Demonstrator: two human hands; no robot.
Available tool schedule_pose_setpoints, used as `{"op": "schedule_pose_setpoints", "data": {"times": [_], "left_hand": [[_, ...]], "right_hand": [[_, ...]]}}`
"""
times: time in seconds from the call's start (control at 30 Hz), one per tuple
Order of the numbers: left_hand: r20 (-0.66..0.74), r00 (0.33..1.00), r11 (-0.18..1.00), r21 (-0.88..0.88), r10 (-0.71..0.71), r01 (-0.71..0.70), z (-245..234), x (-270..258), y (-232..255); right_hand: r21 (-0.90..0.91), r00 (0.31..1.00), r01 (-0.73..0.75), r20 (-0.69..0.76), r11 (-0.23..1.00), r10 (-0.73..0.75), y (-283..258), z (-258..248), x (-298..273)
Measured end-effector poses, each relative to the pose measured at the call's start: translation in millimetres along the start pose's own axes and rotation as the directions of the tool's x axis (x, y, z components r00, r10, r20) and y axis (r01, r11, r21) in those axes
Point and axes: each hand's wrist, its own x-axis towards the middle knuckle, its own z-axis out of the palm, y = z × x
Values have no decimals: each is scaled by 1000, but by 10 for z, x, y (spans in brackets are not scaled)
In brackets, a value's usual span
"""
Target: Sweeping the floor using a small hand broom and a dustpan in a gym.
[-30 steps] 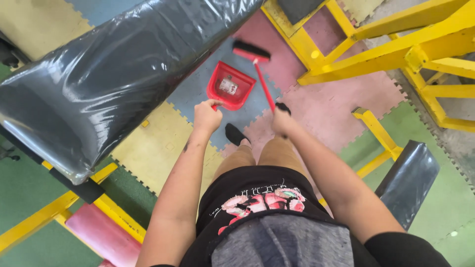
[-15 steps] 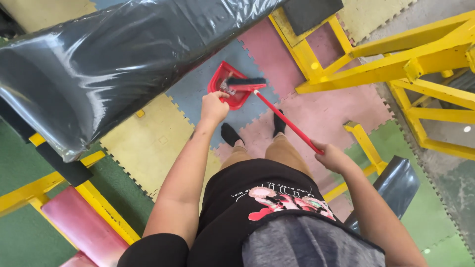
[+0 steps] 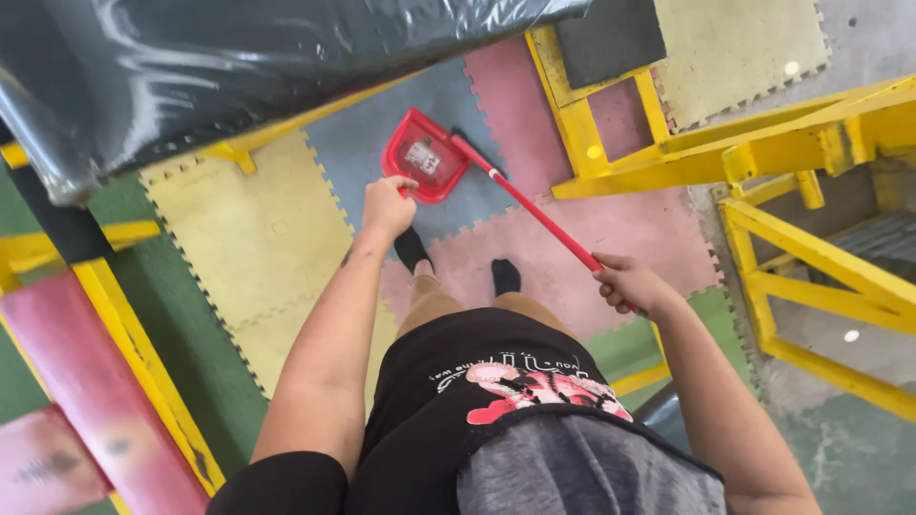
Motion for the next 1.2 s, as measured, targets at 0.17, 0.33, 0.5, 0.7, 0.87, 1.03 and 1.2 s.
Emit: {"op": "schedule_pose_setpoints", "data": {"times": [0.17, 0.33, 0.5, 0.7, 0.87, 1.03, 1.2], "left_hand": [[-132, 991, 997, -73, 6, -16, 242, -593, 9], [-106, 967, 970, -101, -232, 221, 368, -1293, 128], [-82, 946, 946, -118, -313, 303, 645, -1765, 12], [-207, 951, 972, -2, -230, 234, 1086, -1973, -272], [-224, 905, 932, -82, -362, 353, 984, -2199, -318], [-309, 872, 913, -281, -379, 297, 925, -2873, -871], [-316, 853, 890, -337, -415, 308, 513, -3816, -1093]], "right_hand": [[13, 998, 59, -16, 998, -59, -10, -406, 52], [-80, 978, 207, -24, 975, -209, -66, -688, 860], [-174, 982, 175, -34, 969, -183, -35, -137, 1597], [-799, 979, 198, 130, 567, -158, 521, 1121, 620], [-528, 966, 192, 251, 827, -63, 691, 774, 111], [-89, 936, -48, 344, 995, 76, 450, -83, -31], [-306, 997, 62, 69, 950, -43, 125, -87, -123]]}}
